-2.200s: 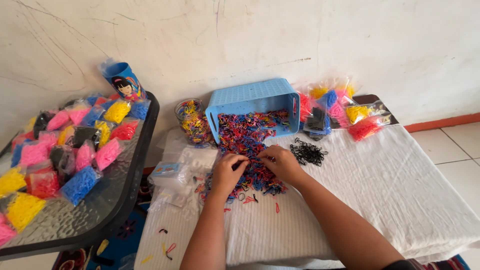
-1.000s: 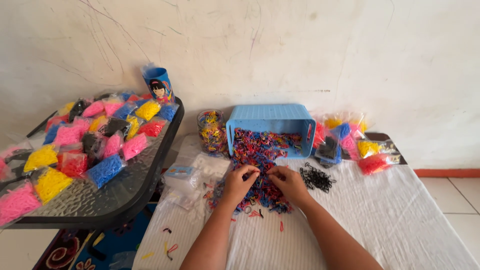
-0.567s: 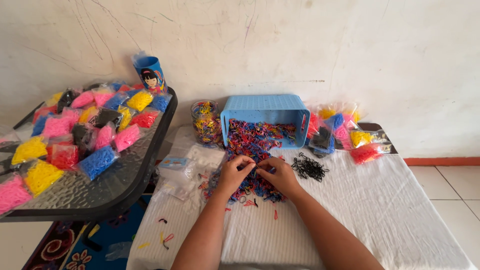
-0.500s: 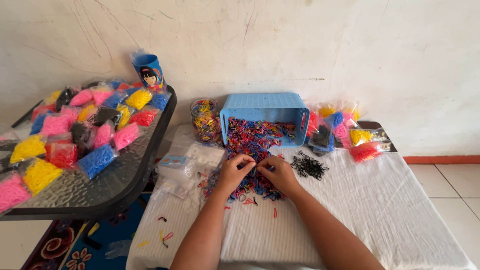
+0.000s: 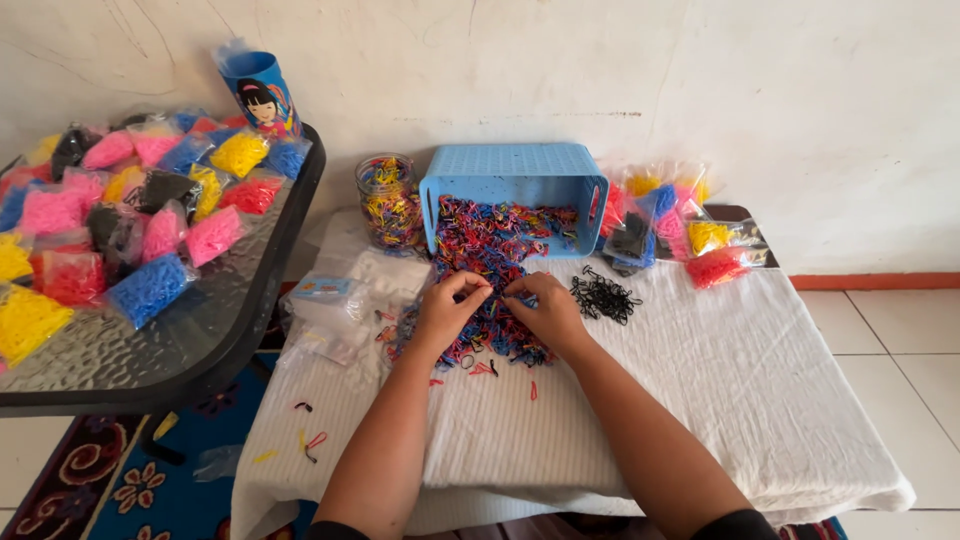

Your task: The person sits on the floor and sorts a large pile of mixed-color rubber bands on a white cloth-covered table. They pick up individual bands from the pile and place them into a separate pile of black rubber bands to their right.

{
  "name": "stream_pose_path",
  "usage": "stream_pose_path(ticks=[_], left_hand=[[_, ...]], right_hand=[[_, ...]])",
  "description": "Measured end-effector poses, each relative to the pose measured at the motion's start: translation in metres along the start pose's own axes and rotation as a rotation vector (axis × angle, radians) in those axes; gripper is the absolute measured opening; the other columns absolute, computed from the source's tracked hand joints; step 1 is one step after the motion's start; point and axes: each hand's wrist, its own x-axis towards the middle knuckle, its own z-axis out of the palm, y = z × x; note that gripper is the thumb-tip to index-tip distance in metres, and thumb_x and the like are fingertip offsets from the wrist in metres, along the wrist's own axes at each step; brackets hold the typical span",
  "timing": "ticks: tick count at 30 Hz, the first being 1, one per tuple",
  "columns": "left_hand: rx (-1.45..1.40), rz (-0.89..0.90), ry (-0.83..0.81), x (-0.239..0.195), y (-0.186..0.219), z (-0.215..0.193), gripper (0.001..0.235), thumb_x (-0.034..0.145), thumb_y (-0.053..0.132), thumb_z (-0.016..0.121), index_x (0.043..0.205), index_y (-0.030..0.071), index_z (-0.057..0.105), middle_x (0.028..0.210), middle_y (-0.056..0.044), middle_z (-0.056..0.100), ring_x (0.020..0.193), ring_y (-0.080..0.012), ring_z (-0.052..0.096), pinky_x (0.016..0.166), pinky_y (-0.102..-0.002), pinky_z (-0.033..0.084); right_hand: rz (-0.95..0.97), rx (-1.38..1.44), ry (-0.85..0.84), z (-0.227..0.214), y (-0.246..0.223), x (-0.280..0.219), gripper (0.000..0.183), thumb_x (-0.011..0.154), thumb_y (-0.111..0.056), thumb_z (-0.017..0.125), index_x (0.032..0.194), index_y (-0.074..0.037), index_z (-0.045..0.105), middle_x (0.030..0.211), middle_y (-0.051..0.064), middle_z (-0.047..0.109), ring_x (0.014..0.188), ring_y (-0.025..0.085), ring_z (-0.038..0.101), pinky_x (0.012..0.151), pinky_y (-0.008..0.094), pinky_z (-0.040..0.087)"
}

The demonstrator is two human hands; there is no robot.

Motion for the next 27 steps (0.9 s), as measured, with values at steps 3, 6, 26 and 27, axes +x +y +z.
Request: stream_pose_path(ticks=[3,6,26,27], left_hand=[[0.015,0.040,-0.009,-0.001,0.005,0.001,0.011,0.092,0.023,0.076,0.100,0.015,0.079,0.084,-0.007,0.078,0.086,-0.0229,0.073,0.078,-0.036,0.057],[0.003,0.057,-0.016,-0.001,0.007,0.002,0.012,0.091,0.022,0.077,0.100,0.014,0.079,0.084,-0.008,0.077,0.085,-0.0227,0.073,0.078,-0.036,0.057],[0.590,0.346,0.044,-0.002,0.003,-0.008,0.024,0.072,0.022,0.072,0.095,0.027,0.075,0.099,0.002,0.068,0.099,-0.0282,0.066,0.092,-0.045,0.052],[0.605,0.326,0.036,-0.002,0.002,-0.011,0.023,0.069,0.022,0.069,0.090,0.031,0.073,0.100,0.006,0.068,0.100,-0.0248,0.066,0.093,-0.043,0.051]], right_hand=[[-0.045,0.046,-0.006,0.000,-0.007,-0.001,0.016,0.085,-0.026,0.080,0.101,-0.020,0.079,0.096,0.003,0.075,0.095,0.026,0.069,0.086,0.038,0.057],[-0.042,0.078,-0.017,0.002,-0.014,-0.003,0.013,0.089,-0.021,0.077,0.101,-0.016,0.079,0.094,0.004,0.076,0.092,0.025,0.070,0.084,0.038,0.056],[0.271,0.305,0.008,-0.018,-0.004,0.001,0.015,0.098,-0.027,0.070,0.098,-0.012,0.074,0.087,0.007,0.075,0.090,0.023,0.071,0.079,0.038,0.058],[0.273,0.342,-0.007,-0.018,-0.005,0.003,0.018,0.099,-0.028,0.070,0.096,-0.011,0.074,0.084,0.008,0.074,0.086,0.022,0.070,0.075,0.039,0.059]])
